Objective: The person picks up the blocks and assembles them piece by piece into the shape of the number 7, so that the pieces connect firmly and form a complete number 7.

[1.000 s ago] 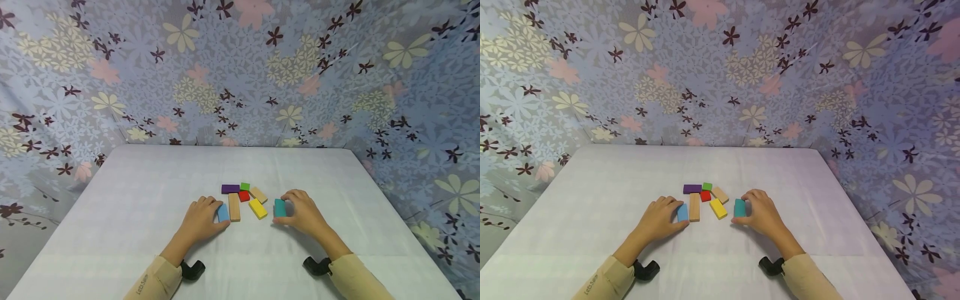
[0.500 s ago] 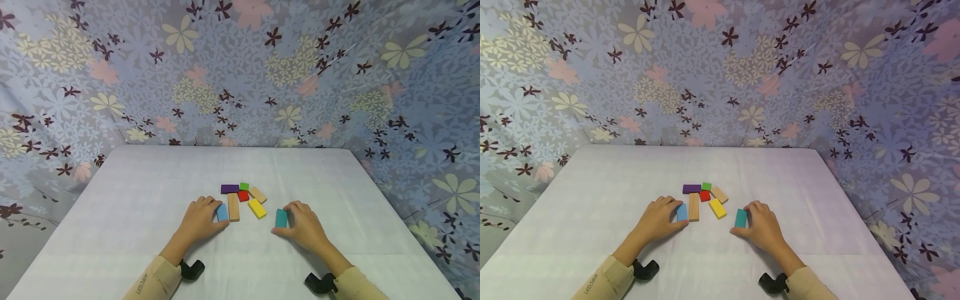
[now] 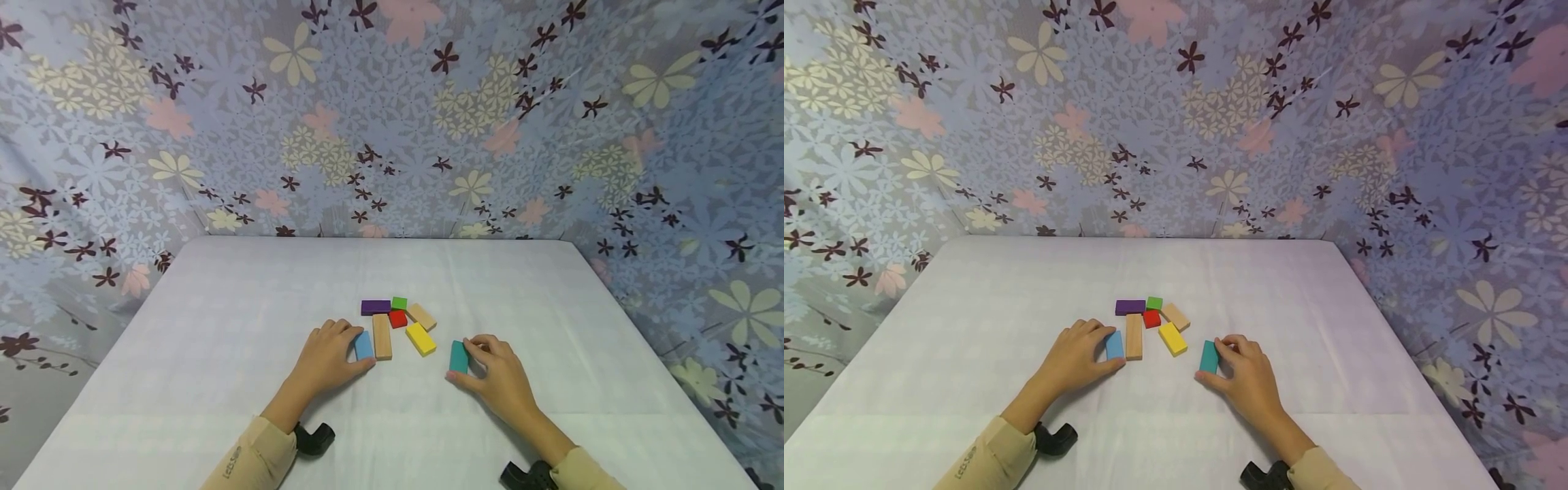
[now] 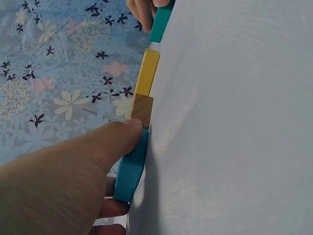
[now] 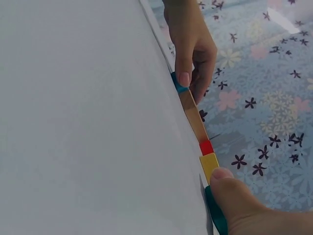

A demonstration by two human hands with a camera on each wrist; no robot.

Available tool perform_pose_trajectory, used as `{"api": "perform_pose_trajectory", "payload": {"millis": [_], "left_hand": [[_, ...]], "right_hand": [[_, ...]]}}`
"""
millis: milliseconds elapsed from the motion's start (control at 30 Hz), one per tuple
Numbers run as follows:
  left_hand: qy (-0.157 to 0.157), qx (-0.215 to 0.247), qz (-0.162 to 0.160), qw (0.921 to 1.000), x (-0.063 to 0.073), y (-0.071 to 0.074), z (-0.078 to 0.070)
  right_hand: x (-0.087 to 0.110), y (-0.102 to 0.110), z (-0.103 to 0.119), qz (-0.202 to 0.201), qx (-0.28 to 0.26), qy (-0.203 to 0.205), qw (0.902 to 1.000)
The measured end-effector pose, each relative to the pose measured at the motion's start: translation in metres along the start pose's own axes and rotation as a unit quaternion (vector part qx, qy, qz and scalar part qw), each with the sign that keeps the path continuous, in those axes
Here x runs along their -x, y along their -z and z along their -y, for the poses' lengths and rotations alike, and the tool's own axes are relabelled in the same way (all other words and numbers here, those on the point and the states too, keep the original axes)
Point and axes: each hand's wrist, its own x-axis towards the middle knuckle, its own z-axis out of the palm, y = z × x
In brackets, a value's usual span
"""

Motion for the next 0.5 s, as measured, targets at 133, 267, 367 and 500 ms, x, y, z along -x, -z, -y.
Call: {"api": "perform_pose_trajectory", "payload": {"millis": [133,267,367,500], "left_hand": [[0.002,0.002,0.001,1.0000,0.0004,-0.0001,0.0005],[0.000,0.008,0.001,1.0000,0.0004,0.0003,0.0016],[-0.001,0.018,0.007,0.9998,0.0003,0.0010,0.0032],[-0.005,0.036,0.016,0.9992,0.0010,0.0028,0.0063]], "right_hand": [[0.0014,-0.0005,-0.0008,-0.014,0.006,0.008,0.9998],[0.0025,-0.0005,-0.0011,-0.015,0.013,0.007,0.9998],[0.0031,-0.0002,-0.0012,-0.019,0.016,0.010,0.9997],[0.0040,0.0000,-0.0011,-0.024,0.014,0.013,0.9995]]}}
